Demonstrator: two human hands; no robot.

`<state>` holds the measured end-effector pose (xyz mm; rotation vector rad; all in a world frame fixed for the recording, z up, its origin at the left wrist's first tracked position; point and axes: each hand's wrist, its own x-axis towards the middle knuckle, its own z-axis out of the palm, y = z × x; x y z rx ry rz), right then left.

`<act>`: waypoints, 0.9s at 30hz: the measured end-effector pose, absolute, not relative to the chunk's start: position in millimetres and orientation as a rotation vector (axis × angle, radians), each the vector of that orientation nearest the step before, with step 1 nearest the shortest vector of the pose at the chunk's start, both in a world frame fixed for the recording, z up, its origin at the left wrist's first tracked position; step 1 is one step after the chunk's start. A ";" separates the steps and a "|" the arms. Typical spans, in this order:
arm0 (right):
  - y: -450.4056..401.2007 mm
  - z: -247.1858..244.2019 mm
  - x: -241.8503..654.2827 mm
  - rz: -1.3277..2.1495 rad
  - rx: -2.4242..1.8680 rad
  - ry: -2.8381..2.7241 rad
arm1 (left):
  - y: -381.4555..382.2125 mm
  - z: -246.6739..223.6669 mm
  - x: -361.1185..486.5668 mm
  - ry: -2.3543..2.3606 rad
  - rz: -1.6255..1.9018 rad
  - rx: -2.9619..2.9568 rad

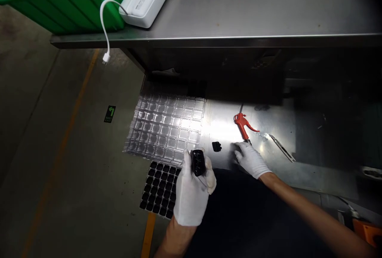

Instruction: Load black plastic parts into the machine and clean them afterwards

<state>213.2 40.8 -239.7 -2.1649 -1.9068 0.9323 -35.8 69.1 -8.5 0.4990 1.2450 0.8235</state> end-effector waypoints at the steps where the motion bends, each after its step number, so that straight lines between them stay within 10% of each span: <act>1: 42.2 -240.4 213.0 0.936 -2.167 -1.904 | 71.4 -8.7 -35.8 1.250 0.817 0.530; 17: 35.3 -265.5 212.5 0.889 -2.124 -2.026 | 52.9 -21.1 -64.3 1.392 0.931 0.284; 27: 19.7 -291.3 205.4 0.552 -2.043 -2.102 | -113.0 -206.5 -187.6 2.104 0.750 0.037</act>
